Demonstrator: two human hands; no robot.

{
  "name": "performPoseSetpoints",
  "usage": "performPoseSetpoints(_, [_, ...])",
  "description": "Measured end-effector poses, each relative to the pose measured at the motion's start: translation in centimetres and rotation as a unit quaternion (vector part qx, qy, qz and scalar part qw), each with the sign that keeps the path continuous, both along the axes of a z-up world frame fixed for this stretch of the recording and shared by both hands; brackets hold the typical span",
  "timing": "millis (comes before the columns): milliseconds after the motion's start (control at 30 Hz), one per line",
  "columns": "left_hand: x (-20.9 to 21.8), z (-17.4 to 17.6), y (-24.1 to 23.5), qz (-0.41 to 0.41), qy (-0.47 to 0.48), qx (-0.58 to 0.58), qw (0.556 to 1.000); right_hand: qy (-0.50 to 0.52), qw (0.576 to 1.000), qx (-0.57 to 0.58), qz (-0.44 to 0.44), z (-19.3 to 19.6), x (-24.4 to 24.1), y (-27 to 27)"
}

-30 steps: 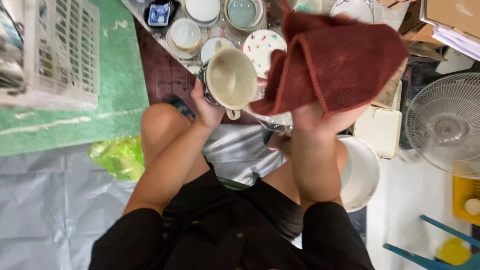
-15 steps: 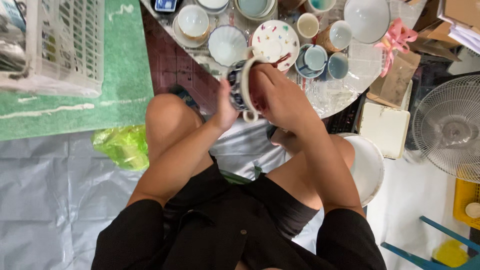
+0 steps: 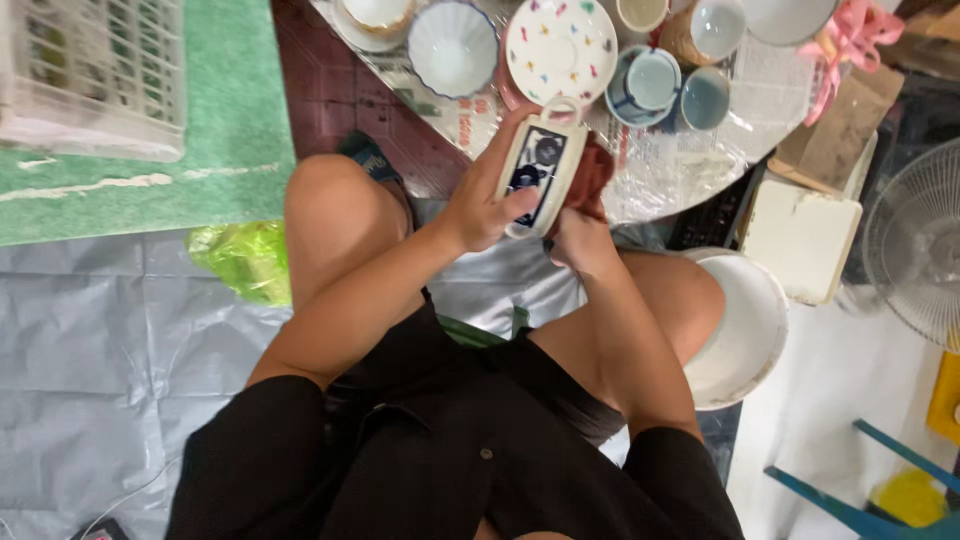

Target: The person sits cross-legged and wipes various ceramic dishes, including bowls, cups, and plates, using a maroon cloth. They handle each item one at a time, wiping the interior and exterior surfaces, then place the cleaned items back on the table.

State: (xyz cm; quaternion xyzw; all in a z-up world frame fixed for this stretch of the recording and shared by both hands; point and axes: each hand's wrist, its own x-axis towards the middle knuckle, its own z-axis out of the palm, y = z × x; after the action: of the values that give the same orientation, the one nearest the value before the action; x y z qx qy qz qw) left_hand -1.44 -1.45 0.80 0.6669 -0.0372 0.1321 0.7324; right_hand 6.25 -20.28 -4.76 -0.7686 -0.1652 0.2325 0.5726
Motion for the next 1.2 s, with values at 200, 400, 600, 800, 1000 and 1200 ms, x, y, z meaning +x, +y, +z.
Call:
performPoseSetpoints(200, [1.1,-1.0,0.8,-0.155,0.225,-0.339,0.900,-0.383,0.884,-0.027,0.266,5.2,2.0,-0.4])
performPoseSetpoints(400, [-0.4,-2.4,0.8,-0.159,0.148,-0.260,0.941,-0.527,0.818,0.016,0.229,8.9,2.0,2.0])
performPoseSetpoints(600, [-0.4,-4.1,-1.0,-0.080,0.106,-0.221,0.966,-0.280,0.946,-0.052,0.153,7.9,0.0,1.8])
performPoseSetpoints(800, [-0.5,-0.6,-1.1,0.070,-0.029,0.248,0.966,0.215,0.972,0.083,-0.056,6.7,0.6,1.2])
performPoseSetpoints(1000, [0.0,0.6,-0.2,0.037,-0.022,0.245,0.969,0.027,0.975,0.216,-0.048,4.0,-0.3,1.3])
performPoseSetpoints(1200, [0.1,-2.8,-1.2,-0.085,0.167,-0.270,0.945,-0.506,0.840,0.064,0.184,7.8,1.3,1.2])
